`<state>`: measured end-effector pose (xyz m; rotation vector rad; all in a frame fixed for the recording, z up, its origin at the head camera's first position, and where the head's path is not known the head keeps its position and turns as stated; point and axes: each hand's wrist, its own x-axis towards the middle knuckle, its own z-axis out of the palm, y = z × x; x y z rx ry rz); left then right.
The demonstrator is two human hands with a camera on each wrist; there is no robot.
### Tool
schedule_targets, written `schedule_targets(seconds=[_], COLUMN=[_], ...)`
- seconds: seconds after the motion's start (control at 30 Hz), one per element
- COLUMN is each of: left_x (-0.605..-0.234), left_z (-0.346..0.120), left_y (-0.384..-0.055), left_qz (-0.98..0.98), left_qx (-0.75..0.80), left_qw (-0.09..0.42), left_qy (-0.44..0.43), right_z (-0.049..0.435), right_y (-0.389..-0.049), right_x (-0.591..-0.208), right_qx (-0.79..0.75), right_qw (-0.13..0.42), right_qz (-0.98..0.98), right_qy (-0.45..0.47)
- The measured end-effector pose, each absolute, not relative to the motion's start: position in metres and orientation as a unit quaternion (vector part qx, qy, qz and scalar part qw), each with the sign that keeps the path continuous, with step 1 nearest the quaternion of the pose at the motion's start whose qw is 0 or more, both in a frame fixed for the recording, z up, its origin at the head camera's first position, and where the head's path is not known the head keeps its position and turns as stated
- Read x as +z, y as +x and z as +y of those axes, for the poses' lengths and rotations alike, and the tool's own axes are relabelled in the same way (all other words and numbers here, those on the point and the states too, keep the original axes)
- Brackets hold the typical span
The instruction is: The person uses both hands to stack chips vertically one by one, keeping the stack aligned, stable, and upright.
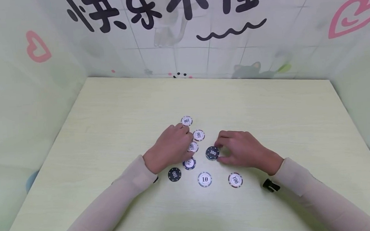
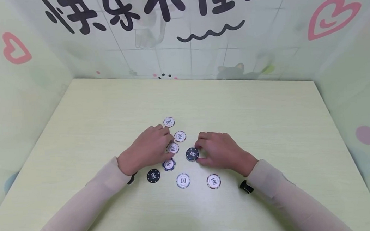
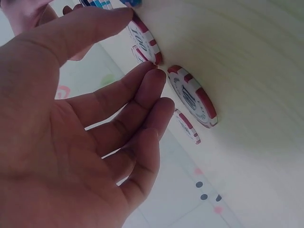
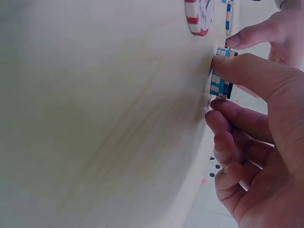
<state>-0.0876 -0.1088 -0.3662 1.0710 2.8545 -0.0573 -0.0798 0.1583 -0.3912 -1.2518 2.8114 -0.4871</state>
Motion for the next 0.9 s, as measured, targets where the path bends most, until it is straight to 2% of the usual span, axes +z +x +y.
schedule_targets(seconds=[0.9], left_x=[-0.3686], left_z=[-0.1087], left_y=[-0.0955], left_qz=[0.926], left_qx=[-0.015], left_qw=[0.068], left_qy=[0.372], right_z=[0.1570], right_y=[-0.0804], right_x=[-0.3876], right_qx=[-0.152], right_qw=[0.027], right_qz=[0.903], right_qy=[-0.400])
